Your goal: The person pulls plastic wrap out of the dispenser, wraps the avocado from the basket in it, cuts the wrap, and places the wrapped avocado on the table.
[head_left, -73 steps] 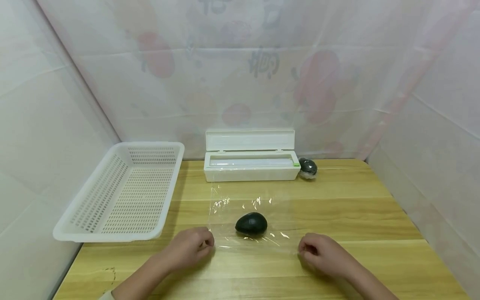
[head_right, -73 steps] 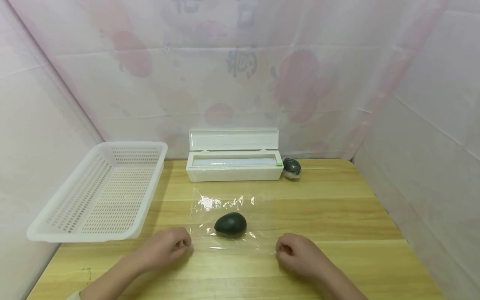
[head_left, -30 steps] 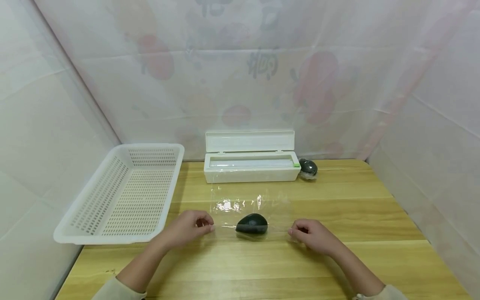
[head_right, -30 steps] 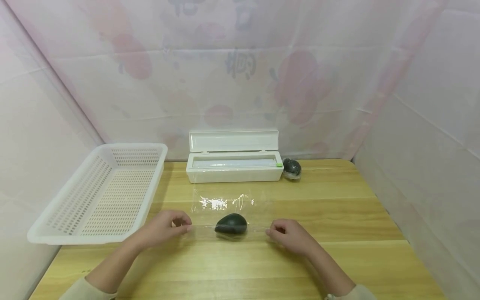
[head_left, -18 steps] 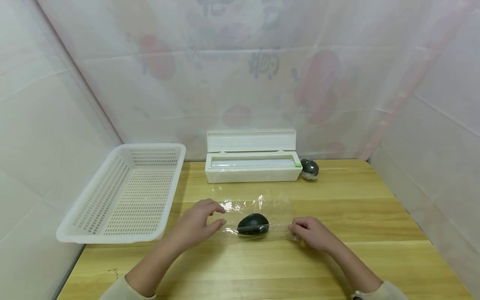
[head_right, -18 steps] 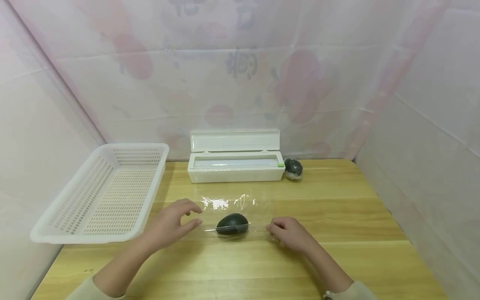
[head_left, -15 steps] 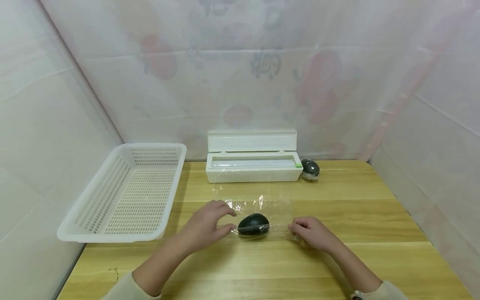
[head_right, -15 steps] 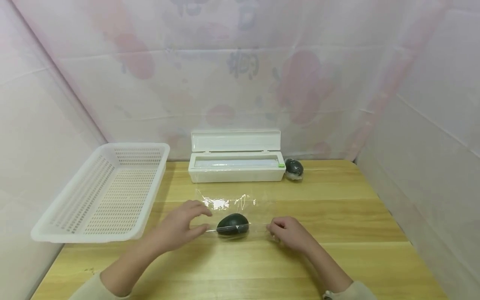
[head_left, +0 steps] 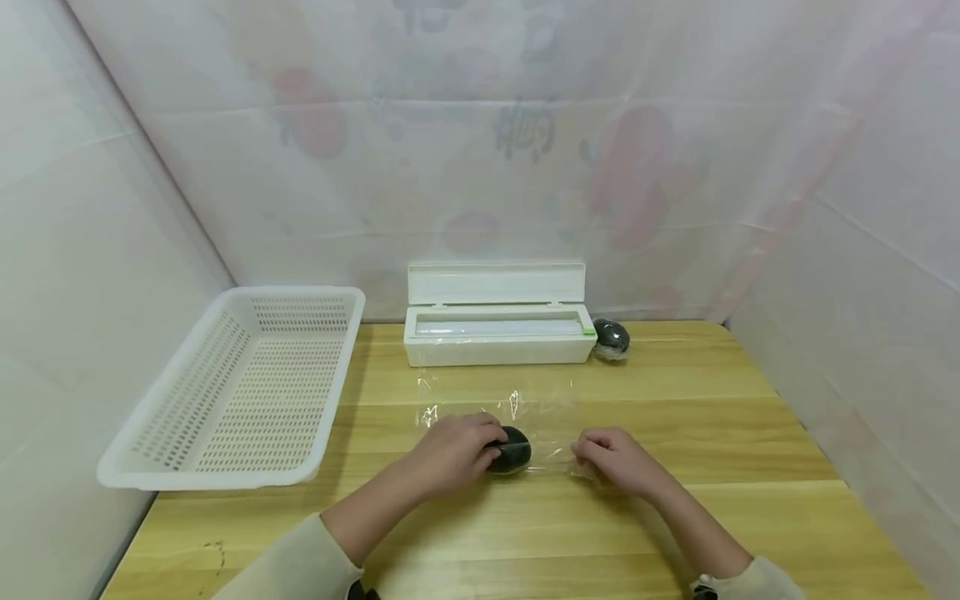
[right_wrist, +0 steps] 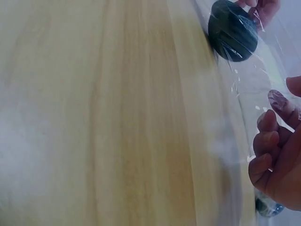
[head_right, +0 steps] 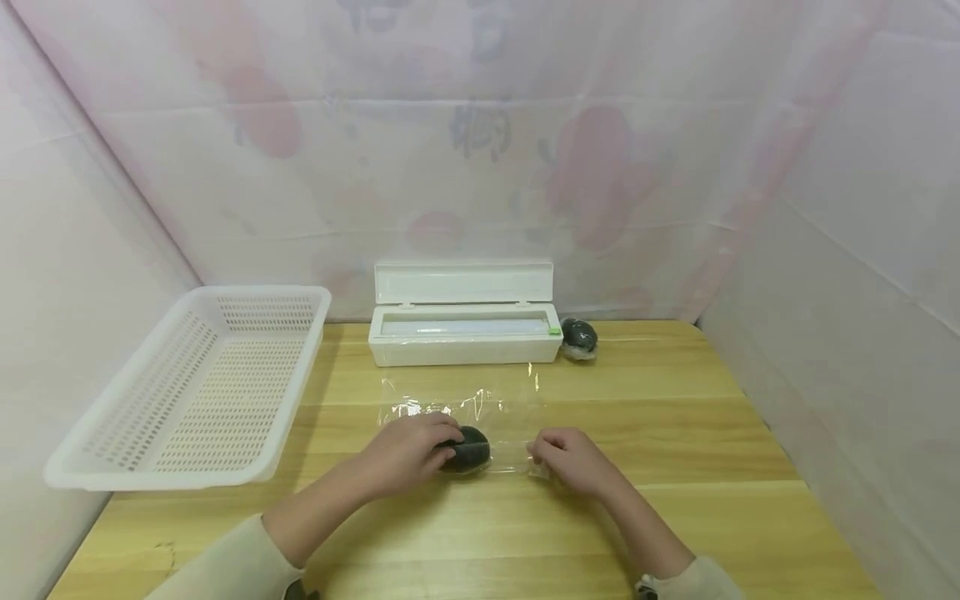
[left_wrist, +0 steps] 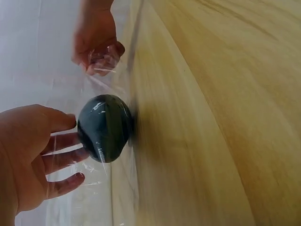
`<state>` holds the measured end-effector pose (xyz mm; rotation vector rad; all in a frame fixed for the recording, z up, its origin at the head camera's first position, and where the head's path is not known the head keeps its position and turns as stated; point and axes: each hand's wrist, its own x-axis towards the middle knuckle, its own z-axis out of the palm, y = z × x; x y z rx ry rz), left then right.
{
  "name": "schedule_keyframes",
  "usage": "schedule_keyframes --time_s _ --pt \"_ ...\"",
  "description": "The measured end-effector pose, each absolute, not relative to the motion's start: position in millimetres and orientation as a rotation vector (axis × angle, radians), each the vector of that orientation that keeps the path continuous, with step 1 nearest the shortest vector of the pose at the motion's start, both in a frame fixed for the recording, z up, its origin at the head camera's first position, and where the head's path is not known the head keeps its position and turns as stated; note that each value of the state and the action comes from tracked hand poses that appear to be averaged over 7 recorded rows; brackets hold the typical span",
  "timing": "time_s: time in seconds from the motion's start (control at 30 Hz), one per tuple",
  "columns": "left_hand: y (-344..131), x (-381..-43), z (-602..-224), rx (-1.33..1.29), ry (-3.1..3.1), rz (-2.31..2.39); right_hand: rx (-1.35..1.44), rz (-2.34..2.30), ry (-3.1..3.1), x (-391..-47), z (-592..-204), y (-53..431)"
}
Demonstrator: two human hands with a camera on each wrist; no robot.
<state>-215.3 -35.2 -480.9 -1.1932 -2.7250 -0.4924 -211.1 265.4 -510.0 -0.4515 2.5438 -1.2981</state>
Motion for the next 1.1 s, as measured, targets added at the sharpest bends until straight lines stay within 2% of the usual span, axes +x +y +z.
schedule_keyframes --time_s 0.37,0.6,0.73,0.93,1.0,1.1 --pt "-34 -232 -484 -1.001 -2.856 -0.885 -0.313 -1.472 2.463 -220 -507 276" --pt "-33 -240 -488 -0.901 -2.883 -1.081 -0.344 -1.821 2.399 -221 -504 283" --pt "-33 -243 -489 -0.87 -2.906 -1.159 -0.615 -1.79 2.733 -210 -493 267" --pt "-35 -245 -486 -0.813 -2.925 -1.249 -1.384 -1.054 3.025 -198 -484 215" --pt "-35 -246 -486 -0.82 -2.926 -1.271 -1.453 -0.85 3.033 -198 -488 200" --pt "-35 -246 -487 -0.848 -2.923 -1.297 -1.393 -0.666 3.077 -200 -493 186"
